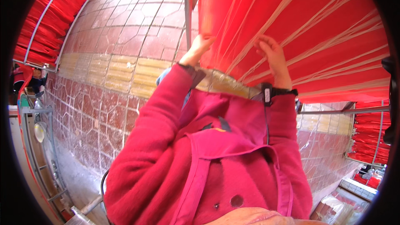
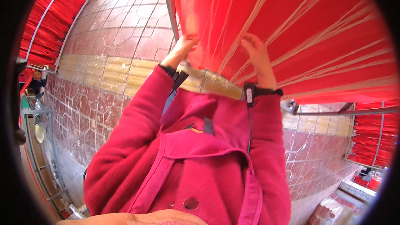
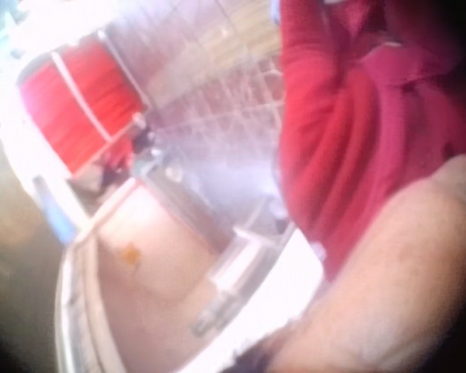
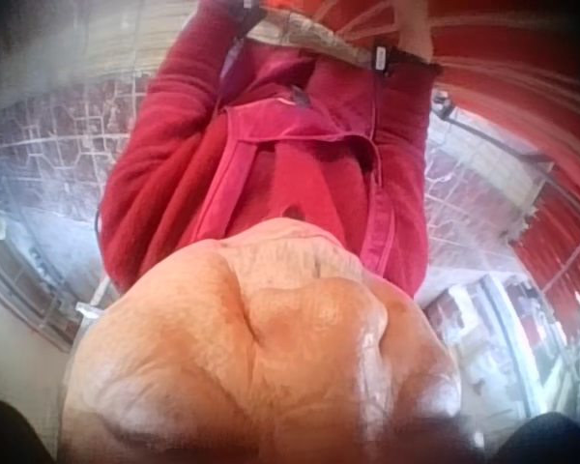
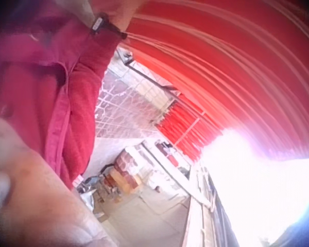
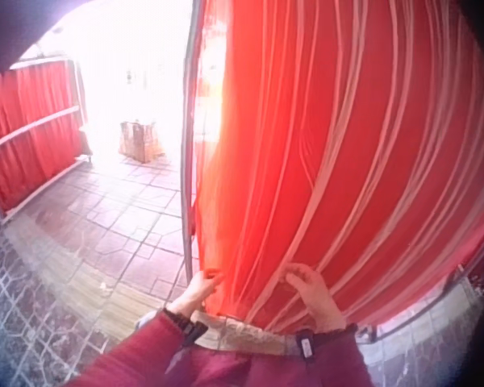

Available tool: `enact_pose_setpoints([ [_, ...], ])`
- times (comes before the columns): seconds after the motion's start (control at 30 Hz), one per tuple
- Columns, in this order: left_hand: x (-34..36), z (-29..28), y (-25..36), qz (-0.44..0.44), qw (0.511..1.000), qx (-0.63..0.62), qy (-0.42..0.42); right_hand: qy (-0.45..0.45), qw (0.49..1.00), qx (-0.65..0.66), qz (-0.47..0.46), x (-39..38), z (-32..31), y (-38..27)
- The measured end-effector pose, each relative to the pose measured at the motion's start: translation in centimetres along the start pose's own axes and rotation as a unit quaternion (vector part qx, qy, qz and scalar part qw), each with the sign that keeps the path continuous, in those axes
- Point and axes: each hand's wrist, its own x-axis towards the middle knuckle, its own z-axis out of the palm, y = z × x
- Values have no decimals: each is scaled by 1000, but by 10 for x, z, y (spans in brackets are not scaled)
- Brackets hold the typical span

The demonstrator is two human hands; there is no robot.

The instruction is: The person repeatedly ties small knots in thin white strings attached to a large red fabric panel. They pull the strings taut, form loops, and secure them by hand while seated in a workshop-like space.

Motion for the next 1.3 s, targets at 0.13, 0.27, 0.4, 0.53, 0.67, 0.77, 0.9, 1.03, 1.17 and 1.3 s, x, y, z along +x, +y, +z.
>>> enact_pose_setpoints([
  [0.13,-24,3,62,141,983,-52,108,19,996,32,-80,-5,0,-52],
  [0.27,-56,11,155,290,951,-86,58,64,981,63,-175,-13,1,-117],
  [0.4,-81,37,230,316,943,-80,-68,99,957,44,-269,-17,4,-168],
  [0.53,-77,71,261,321,944,-27,-76,150,949,-18,-278,-8,10,-188],
  [0.67,-58,100,277,283,954,-74,-61,157,947,-73,-270,1,14,-190],
  [0.77,-52,114,284,253,951,-153,-88,164,946,-92,-263,3,13,-190],
  [0.9,-57,116,286,244,944,-181,-126,160,947,-105,-258,2,10,-187],
  [1.03,-74,106,276,285,936,-151,-141,161,932,-161,-283,1,3,-184],
  [1.17,-90,90,268,299,937,-141,-117,106,942,-65,-310,-8,9,-181],
  [1.3,-102,76,258,287,917,-253,-108,49,954,147,-258,-25,12,-179],
])
